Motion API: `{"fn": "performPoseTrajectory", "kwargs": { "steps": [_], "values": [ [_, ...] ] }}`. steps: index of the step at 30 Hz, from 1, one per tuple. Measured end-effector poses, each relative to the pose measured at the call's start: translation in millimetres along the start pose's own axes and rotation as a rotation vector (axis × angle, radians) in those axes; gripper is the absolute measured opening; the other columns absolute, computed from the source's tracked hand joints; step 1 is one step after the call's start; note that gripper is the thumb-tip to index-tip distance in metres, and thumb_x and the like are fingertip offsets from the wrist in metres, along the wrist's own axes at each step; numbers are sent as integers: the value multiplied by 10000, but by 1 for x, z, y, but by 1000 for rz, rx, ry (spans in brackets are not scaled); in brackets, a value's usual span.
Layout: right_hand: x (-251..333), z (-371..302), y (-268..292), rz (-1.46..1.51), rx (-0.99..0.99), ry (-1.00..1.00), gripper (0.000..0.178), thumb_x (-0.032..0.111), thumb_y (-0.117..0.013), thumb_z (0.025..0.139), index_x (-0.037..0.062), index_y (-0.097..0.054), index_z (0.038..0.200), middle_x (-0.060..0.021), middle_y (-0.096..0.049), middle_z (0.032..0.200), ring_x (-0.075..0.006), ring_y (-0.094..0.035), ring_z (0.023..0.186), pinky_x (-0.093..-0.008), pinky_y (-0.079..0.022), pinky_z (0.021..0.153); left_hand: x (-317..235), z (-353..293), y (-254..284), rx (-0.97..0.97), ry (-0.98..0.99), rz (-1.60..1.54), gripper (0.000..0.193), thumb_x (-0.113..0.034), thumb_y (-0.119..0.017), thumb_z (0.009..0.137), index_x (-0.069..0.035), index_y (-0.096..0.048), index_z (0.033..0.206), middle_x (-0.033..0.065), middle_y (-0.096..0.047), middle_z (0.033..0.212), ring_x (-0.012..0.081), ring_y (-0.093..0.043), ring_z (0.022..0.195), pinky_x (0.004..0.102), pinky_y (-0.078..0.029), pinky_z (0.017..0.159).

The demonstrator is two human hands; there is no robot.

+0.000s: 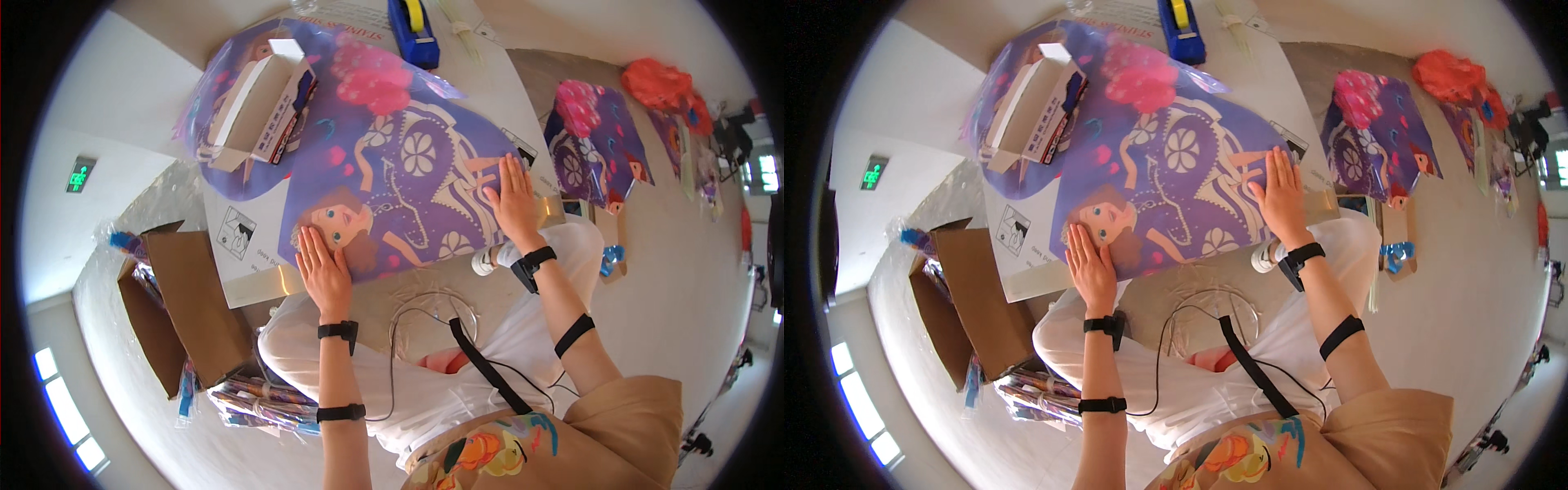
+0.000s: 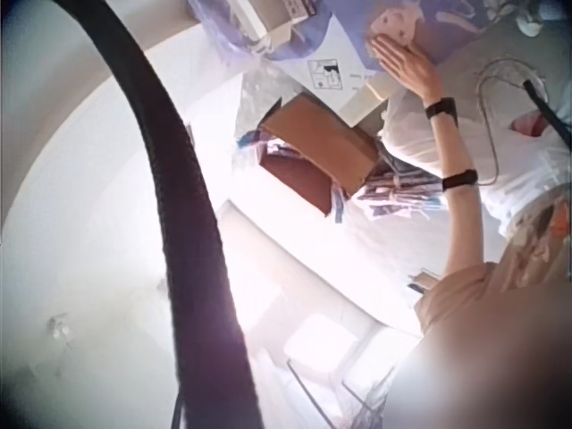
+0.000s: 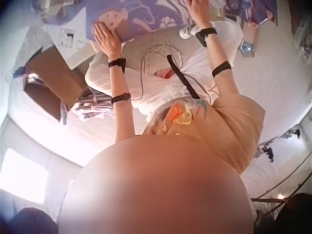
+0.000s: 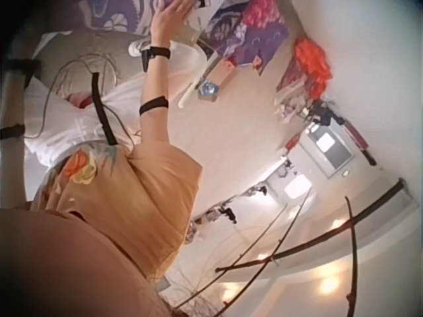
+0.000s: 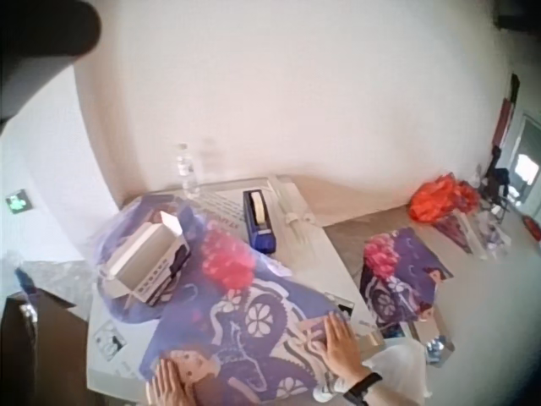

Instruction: Assembling plastic kites by attaching strings and folding them for packaging.

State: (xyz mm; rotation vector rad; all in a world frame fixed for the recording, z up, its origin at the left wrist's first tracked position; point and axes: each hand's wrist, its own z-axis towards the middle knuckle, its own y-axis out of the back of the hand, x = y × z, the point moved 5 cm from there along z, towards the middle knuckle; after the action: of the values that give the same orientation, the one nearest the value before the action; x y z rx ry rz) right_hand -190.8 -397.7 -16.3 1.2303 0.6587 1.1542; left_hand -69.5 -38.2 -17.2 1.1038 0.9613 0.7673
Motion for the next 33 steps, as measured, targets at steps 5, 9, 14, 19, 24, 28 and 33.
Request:
{"fn": "performPoseTrajectory", "kwargs": {
  "steps": [5, 9, 14, 19, 24, 28, 33],
  "values": [
    [4, 1, -3, -120, 44, -66, 691, 438, -500, 959, -18, -315, 1444, -179, -335, 1506, -309, -319, 1397, -492, -250, 1129, -1, 4, -4, -33, 60, 36, 615, -346, -434, 987, 3, -285, 1471, 157, -272, 1547, 301, -232, 1441, 459, -182, 1162],
    [5, -9, 1, -145, 32, -81, 682, 446, -509, 952, -21, -350, 1423, -184, -342, 1501, -315, -319, 1394, -500, -251, 1126, 5, 11, 0, -15, 4, -4, 630, -352, -445, 981, 9, -281, 1471, 161, -288, 1538, 301, -232, 1440, 461, -186, 1160],
    [11, -14, 12, -132, 1, -68, 649, 393, -532, 949, -13, -354, 1423, -188, -346, 1497, -318, -322, 1391, -497, -253, 1126, -2, 16, -4, -31, 28, 58, 610, -316, -469, 964, 16, -316, 1453, 161, -317, 1522, 303, -243, 1435, 474, -204, 1153],
    [118, -4, 5, 349, 124, 96, 561, 218, -536, 934, -2, -370, 1422, -169, -359, 1493, -309, -326, 1392, -449, -248, 1141, -71, 16, -1, 75, -280, -376, 561, -243, -479, 946, 7, -359, 1434, 148, -320, 1525, 296, -279, 1422, 440, -230, 1155],
    [166, -13, -19, 282, 164, 336, 548, 205, -544, 924, 8, -396, 1413, -157, -363, 1494, -300, -336, 1388, -439, -249, 1144, -95, 14, -18, 74, -278, -305, 570, -282, -487, 955, -5, -363, 1438, 140, -336, 1519, 270, -289, 1420, 421, -228, 1159],
    [139, -5, -17, 177, 114, 198, 611, 264, -582, 915, -6, -367, 1420, -174, -355, 1495, -319, -333, 1386, -458, -265, 1130, -56, 21, -10, 17, -140, -136, 603, -331, -486, 961, -9, -344, 1450, 137, -328, 1524, 266, -284, 1423, 417, -217, 1161],
    [68, 11, -11, -6, 9, 54, 607, 297, -552, 942, -12, -352, 1424, -196, -351, 1490, -336, -315, 1393, -466, -247, 1138, 10, 37, -5, -76, 66, -20, 680, -360, -482, 951, 39, -277, 1462, 187, -286, 1532, 296, -246, 1436, 424, -202, 1163]
  ]
}}
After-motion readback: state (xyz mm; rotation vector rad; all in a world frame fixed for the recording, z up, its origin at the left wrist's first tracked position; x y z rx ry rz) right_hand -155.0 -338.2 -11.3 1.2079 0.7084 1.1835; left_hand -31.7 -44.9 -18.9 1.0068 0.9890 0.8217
